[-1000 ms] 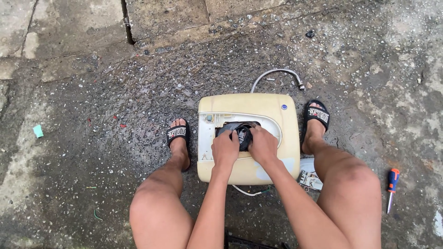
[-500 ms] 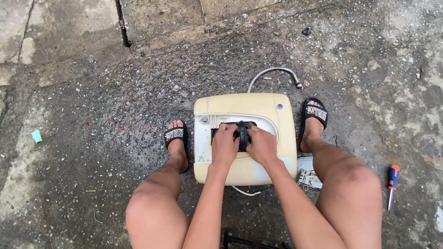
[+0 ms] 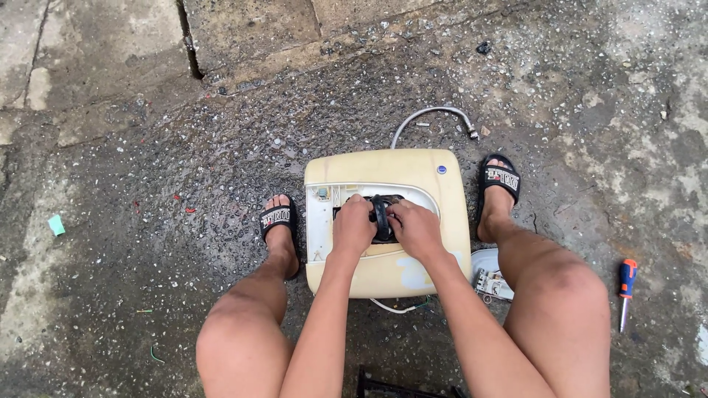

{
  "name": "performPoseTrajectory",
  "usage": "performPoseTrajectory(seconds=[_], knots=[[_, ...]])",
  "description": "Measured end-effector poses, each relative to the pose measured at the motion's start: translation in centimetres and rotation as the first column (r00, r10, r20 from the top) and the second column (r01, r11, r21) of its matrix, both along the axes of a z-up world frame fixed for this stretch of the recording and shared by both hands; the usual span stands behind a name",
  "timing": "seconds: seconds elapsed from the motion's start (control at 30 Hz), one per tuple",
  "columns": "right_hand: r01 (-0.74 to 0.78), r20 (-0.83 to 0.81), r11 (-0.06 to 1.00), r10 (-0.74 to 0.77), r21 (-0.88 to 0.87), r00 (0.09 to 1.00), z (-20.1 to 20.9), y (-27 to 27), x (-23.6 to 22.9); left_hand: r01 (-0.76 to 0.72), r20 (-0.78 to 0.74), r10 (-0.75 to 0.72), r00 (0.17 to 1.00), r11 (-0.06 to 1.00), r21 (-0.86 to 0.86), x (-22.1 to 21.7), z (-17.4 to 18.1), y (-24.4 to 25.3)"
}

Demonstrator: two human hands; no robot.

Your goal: Disassembling a water heater to remove the internal heating element and tank assembly.

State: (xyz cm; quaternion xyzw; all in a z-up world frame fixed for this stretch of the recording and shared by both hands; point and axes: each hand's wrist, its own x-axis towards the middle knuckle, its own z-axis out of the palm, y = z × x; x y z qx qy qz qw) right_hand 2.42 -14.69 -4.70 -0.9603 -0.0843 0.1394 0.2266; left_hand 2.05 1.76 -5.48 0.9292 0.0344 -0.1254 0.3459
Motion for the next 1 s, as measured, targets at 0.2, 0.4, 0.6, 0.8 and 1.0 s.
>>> performPoseTrajectory(seconds=[0.2, 0.4, 0.6, 0.8, 1.0], knots=[[-0.098, 0.025, 0.995, 0.099, -0.031, 0.995, 1.6, 0.0, 0.7, -0.103, -0.008, 0.103, 0.995, 0.995, -0.004, 0.5, -3.1, -0.2], [-0.191, 0.012, 0.978, 0.192, -0.084, 0.981, 2.5, -0.4, 1.2, -0.187, -0.028, 0.186, 0.982, 0.982, -0.042, 0.0, -3.4, -1.0], [-0.312, 0.006, 0.946, 0.314, -0.088, 0.949, 2.4, -0.7, 1.8, -0.293, 0.007, 0.297, 0.955, 0.946, -0.136, -1.2, -2.0, -1.6], [-0.388, -0.093, 0.921, 0.384, -0.038, 0.919, 5.7, -0.7, 1.9, -0.342, 0.034, 0.358, 0.933, 0.914, -0.219, -2.7, -2.6, -2.0], [-0.022, -0.266, 0.972, 0.085, 0.233, 0.96, 6.8, -1.0, 0.7, -0.322, 0.086, 0.341, 0.936, 0.929, -0.182, -2.7, -1.5, -2.7]])
